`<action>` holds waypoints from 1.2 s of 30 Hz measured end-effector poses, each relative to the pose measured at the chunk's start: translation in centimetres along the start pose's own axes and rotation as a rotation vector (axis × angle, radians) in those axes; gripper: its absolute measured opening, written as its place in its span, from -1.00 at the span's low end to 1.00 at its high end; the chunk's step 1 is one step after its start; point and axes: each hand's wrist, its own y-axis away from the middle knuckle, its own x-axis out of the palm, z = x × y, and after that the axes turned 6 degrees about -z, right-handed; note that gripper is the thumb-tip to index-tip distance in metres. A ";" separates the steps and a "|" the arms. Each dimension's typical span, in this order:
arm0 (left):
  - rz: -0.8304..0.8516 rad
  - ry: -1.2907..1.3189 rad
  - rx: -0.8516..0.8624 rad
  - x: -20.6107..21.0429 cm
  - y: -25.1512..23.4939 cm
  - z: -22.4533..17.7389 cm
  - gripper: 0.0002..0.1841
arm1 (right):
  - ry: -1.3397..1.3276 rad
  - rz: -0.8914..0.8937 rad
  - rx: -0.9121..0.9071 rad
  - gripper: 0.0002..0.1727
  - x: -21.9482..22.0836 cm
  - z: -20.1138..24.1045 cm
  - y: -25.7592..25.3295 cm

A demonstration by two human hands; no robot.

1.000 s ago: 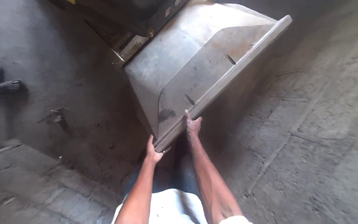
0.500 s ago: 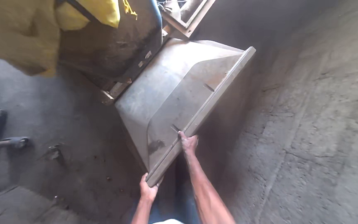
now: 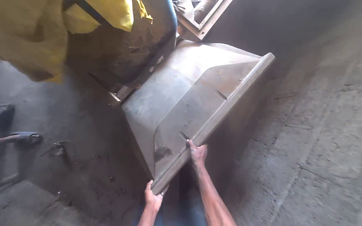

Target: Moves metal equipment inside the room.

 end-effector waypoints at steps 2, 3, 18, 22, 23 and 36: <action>-0.004 -0.006 -0.008 -0.2 -0.2 0.1 -0.57 | 0.016 0.014 0.007 0.03 -0.1 0.0 0.1; -0.007 -0.005 -0.007 -0.2 -0.3 0.1 -0.57 | 0.027 0.024 0.010 0.03 -0.1 0.1 0.1; 0.050 -0.021 0.038 -1.1 -0.5 1.0 -0.41 | -0.026 0.146 0.012 0.07 -1.3 -1.0 -0.2; 0.197 -0.273 0.172 -3.1 -0.3 2.4 -0.30 | 0.002 0.298 -0.056 0.04 -3.5 -2.4 -1.2; 0.224 -0.402 0.257 -4.0 -0.2 2.7 -0.32 | 0.015 0.338 -0.063 -0.01 -4.3 -2.9 -1.2; -0.073 -1.947 1.012 -3.3 2.8 -0.3 -0.29 | 0.379 0.485 -0.040 -0.40 -15.9 -16.3 -2.2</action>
